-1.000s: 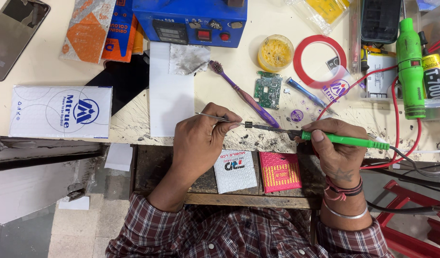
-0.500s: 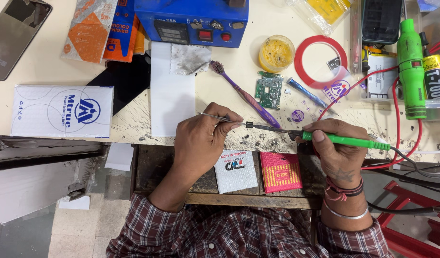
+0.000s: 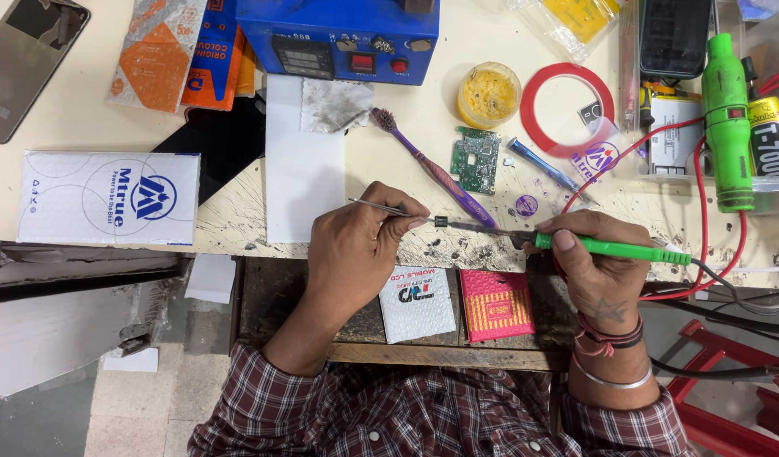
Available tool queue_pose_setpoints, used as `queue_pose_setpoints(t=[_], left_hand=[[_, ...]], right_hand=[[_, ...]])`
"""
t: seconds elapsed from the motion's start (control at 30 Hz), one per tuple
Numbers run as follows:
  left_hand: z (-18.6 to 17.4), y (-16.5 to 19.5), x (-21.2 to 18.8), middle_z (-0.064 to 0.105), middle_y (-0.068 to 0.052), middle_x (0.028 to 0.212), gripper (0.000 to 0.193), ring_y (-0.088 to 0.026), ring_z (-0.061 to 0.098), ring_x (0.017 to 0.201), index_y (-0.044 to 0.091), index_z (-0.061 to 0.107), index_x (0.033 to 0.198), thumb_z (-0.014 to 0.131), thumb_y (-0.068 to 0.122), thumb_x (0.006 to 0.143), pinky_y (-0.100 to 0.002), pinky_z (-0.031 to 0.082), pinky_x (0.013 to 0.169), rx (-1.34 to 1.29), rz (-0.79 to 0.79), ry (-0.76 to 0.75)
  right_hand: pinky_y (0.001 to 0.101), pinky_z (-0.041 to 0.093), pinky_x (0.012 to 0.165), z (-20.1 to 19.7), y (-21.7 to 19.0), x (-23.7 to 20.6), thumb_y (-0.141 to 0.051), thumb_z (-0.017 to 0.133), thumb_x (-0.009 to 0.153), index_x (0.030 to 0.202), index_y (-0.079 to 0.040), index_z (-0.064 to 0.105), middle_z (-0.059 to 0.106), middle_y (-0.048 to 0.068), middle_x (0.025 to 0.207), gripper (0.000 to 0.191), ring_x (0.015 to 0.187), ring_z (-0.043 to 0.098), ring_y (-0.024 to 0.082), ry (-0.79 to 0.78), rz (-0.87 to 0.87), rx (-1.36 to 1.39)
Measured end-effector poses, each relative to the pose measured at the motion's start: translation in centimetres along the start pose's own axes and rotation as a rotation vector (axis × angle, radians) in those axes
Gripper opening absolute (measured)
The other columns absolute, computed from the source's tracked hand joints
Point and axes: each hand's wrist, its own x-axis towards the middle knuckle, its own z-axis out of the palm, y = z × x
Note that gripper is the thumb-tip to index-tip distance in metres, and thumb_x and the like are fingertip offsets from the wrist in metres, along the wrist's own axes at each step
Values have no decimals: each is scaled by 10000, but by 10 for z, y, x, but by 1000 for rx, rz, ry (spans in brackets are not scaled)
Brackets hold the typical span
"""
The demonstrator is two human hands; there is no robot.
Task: The person solders a small component onto a green circuit board at a repair workbench. They hold the board with tweezers in one hand, apply a green soldering iron to the board, feed solder wire, and occasionally reposition the board and touch the work area while soldering.
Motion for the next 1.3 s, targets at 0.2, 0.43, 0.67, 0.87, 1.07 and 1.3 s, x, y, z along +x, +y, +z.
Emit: queue_pose_setpoints(t=[0.2, 0.43, 0.67, 0.87, 1.07, 1.3], left_hand=[[0, -1, 1, 760, 72, 971, 214, -126, 740, 674, 48, 623, 854, 673, 199, 998, -299, 555, 602, 14, -33, -19], [0, -1, 0, 755, 76, 961, 212, -119, 742, 685, 59, 653, 852, 671, 209, 1001, -296, 556, 607, 7, -29, -20], [0, -2, -1, 756, 67, 981, 216, -130, 746, 698, 44, 613, 856, 679, 192, 999, -289, 556, 609, -5, -10, 5], [0, -2, 0, 756, 61, 990, 221, -138, 745, 705, 30, 589, 866, 677, 180, 1001, -296, 555, 615, -4, 3, 12], [0, -1, -1, 757, 61, 983, 212, -138, 744, 701, 41, 596, 867, 678, 183, 1001, -301, 556, 611, 2, 3, 10], [2, -3, -1, 755, 72, 980, 214, -105, 753, 724, 51, 598, 868, 673, 195, 1008, -275, 567, 614, -7, 2, 8]], right_hand=[[288, 621, 731, 2, 1, 1, -114, 674, 1055, 1044, 54, 714, 734, 120, 892, 173, 746, 744, 186, 8, 19, 37], [300, 625, 755, 2, -1, 1, -124, 678, 1059, 1046, 59, 712, 732, 122, 882, 187, 755, 747, 194, 4, 30, 38], [282, 619, 721, 1, 2, 1, -129, 678, 1068, 1032, 54, 713, 739, 126, 895, 190, 754, 752, 195, -10, 4, 12], [307, 630, 762, 0, 3, 0, -117, 680, 1055, 1045, 57, 714, 734, 119, 920, 178, 749, 751, 194, 6, 54, 46], [307, 638, 782, 0, 2, 0, -110, 676, 1056, 1057, 56, 710, 734, 119, 942, 170, 818, 753, 206, 11, 54, 74], [277, 603, 759, 0, 3, 0, -90, 676, 1072, 1029, 69, 721, 741, 132, 910, 171, 765, 730, 185, -4, 9, -3]])
